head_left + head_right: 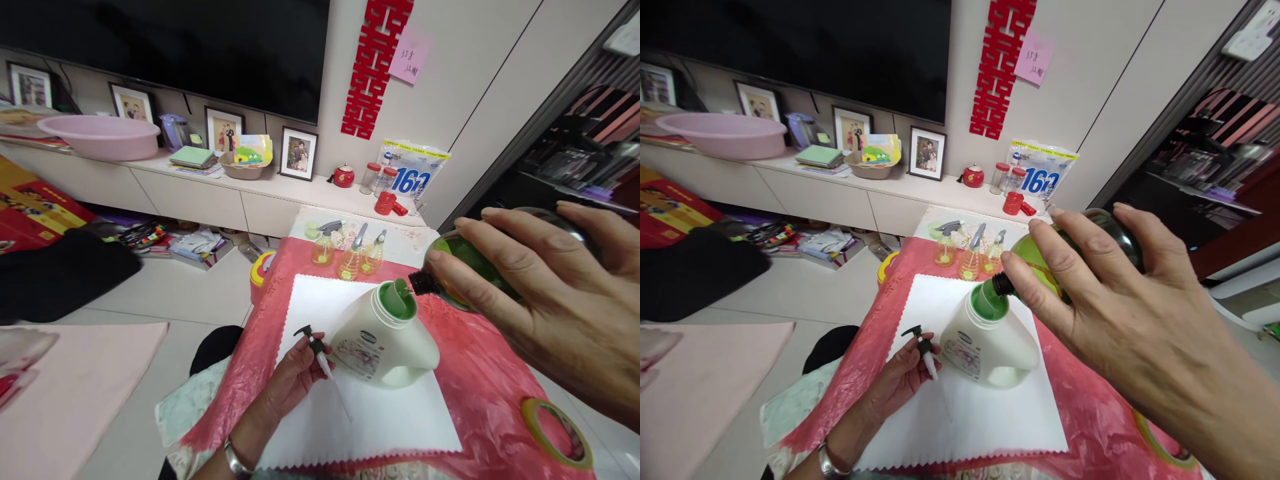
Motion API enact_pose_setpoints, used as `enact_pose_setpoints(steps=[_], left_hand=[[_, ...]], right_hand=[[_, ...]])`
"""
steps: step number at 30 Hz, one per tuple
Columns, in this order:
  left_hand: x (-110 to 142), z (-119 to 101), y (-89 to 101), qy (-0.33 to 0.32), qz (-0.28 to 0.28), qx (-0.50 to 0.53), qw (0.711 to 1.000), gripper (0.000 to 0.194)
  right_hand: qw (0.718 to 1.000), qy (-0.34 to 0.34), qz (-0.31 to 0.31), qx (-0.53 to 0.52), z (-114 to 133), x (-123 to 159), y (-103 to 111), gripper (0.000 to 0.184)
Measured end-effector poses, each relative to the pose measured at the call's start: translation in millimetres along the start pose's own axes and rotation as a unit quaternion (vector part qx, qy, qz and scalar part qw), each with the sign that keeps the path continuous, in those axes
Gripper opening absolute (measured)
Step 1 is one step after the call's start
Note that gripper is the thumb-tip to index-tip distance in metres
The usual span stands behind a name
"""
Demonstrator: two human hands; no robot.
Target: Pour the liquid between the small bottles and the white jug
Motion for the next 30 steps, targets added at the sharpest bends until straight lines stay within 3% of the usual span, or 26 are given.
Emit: enact_pose_setpoints(steps=[30], left_hand=[[1.2, 0.5, 0.9, 0.002, -0.001, -0.006, 1.000, 0.036]], right_hand=[[0.997, 0.054, -0.042, 0.021, 4.8, -12.3, 10.2, 0.050]])
Point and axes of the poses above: each hand's wrist, its own x-axis away from the middle knuckle, its own y-axis out of the back of the hand, z = x × y, the point moved 7 cm from there along -x, towards the middle knuckle, and after that the axes turned 4 degrees about z, right-handed, at the moved point
